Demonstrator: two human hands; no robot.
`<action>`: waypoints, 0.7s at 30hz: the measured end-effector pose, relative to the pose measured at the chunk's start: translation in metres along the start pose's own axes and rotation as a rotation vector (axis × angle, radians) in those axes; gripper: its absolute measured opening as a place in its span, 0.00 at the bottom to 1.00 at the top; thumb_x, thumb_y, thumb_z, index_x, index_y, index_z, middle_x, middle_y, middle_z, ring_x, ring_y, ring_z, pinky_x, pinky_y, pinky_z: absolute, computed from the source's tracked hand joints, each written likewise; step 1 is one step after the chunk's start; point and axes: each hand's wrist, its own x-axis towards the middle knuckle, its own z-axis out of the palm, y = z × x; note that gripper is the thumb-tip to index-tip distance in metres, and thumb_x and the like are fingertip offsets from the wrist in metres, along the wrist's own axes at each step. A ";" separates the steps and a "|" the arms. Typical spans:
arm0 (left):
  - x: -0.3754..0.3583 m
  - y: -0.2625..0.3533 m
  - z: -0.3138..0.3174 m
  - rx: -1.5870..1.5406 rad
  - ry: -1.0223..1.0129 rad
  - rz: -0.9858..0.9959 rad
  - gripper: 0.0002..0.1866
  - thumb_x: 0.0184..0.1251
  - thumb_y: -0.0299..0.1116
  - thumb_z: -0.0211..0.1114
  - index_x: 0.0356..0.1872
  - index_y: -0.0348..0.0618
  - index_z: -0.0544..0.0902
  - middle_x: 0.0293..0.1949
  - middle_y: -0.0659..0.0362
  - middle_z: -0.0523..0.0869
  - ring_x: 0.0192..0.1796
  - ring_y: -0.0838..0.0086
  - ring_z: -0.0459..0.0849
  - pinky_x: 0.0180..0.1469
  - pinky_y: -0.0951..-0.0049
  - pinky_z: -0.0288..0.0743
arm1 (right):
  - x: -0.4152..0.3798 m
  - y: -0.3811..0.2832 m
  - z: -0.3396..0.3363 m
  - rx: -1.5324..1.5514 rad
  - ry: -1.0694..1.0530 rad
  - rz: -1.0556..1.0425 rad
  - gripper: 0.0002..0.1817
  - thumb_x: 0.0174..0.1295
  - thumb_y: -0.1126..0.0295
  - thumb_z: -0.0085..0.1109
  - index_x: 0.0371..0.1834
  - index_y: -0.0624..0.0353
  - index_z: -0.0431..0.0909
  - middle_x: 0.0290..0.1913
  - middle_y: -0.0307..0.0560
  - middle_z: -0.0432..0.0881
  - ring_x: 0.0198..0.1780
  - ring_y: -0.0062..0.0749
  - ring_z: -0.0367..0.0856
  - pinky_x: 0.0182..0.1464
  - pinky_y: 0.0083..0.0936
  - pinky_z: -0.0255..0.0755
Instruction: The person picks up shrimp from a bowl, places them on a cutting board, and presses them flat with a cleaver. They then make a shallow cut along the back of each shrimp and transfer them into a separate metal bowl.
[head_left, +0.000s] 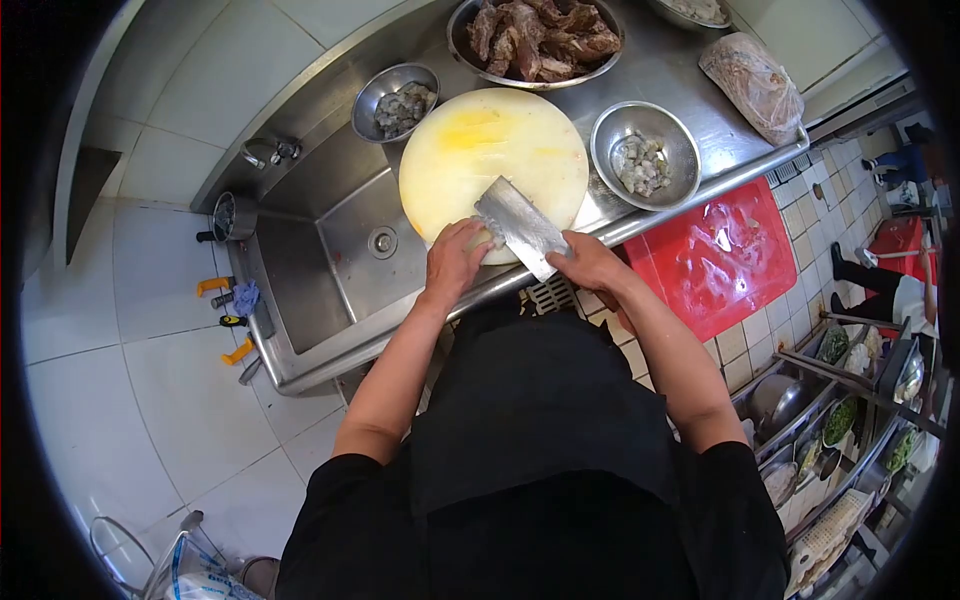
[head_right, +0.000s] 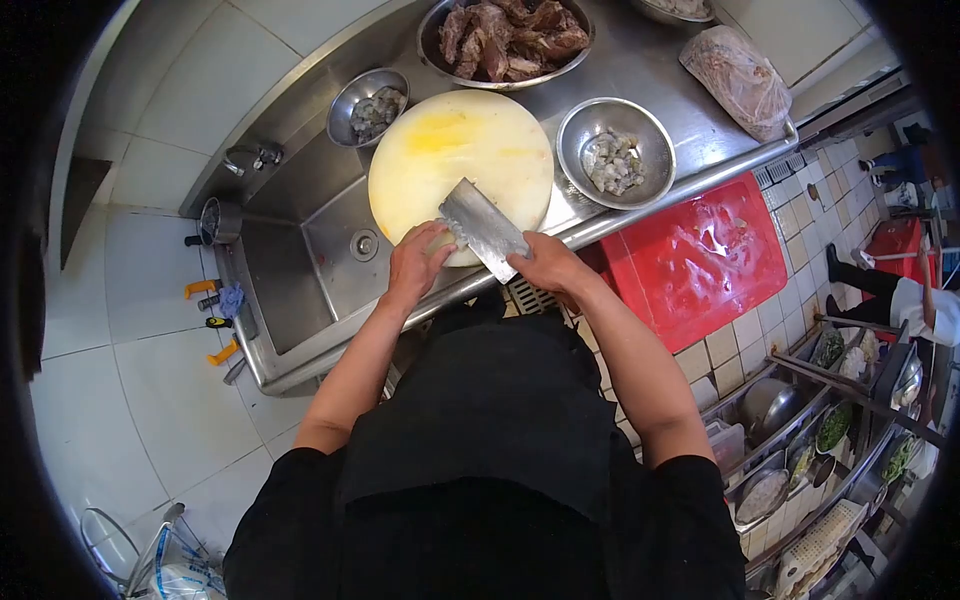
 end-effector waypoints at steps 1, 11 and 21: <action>0.000 0.001 -0.001 -0.010 -0.005 0.001 0.21 0.62 0.36 0.75 0.55 0.41 0.86 0.57 0.50 0.86 0.59 0.53 0.83 0.62 0.59 0.77 | 0.005 0.001 -0.002 -0.019 -0.015 0.020 0.27 0.66 0.54 0.62 0.56 0.68 0.78 0.51 0.67 0.85 0.53 0.53 0.85 0.57 0.38 0.76; -0.004 -0.008 -0.001 0.049 -0.076 0.009 0.23 0.66 0.38 0.72 0.60 0.42 0.83 0.62 0.48 0.83 0.64 0.51 0.80 0.69 0.57 0.72 | 0.032 -0.013 -0.028 -0.221 -0.077 -0.085 0.29 0.62 0.52 0.62 0.57 0.66 0.80 0.51 0.67 0.85 0.55 0.55 0.84 0.59 0.41 0.75; -0.007 -0.007 -0.003 -0.001 -0.077 -0.006 0.22 0.67 0.37 0.71 0.60 0.43 0.83 0.63 0.48 0.82 0.68 0.51 0.77 0.75 0.50 0.65 | 0.010 -0.008 -0.047 -0.365 -0.047 -0.097 0.28 0.62 0.51 0.60 0.53 0.66 0.81 0.50 0.66 0.85 0.54 0.56 0.84 0.58 0.42 0.75</action>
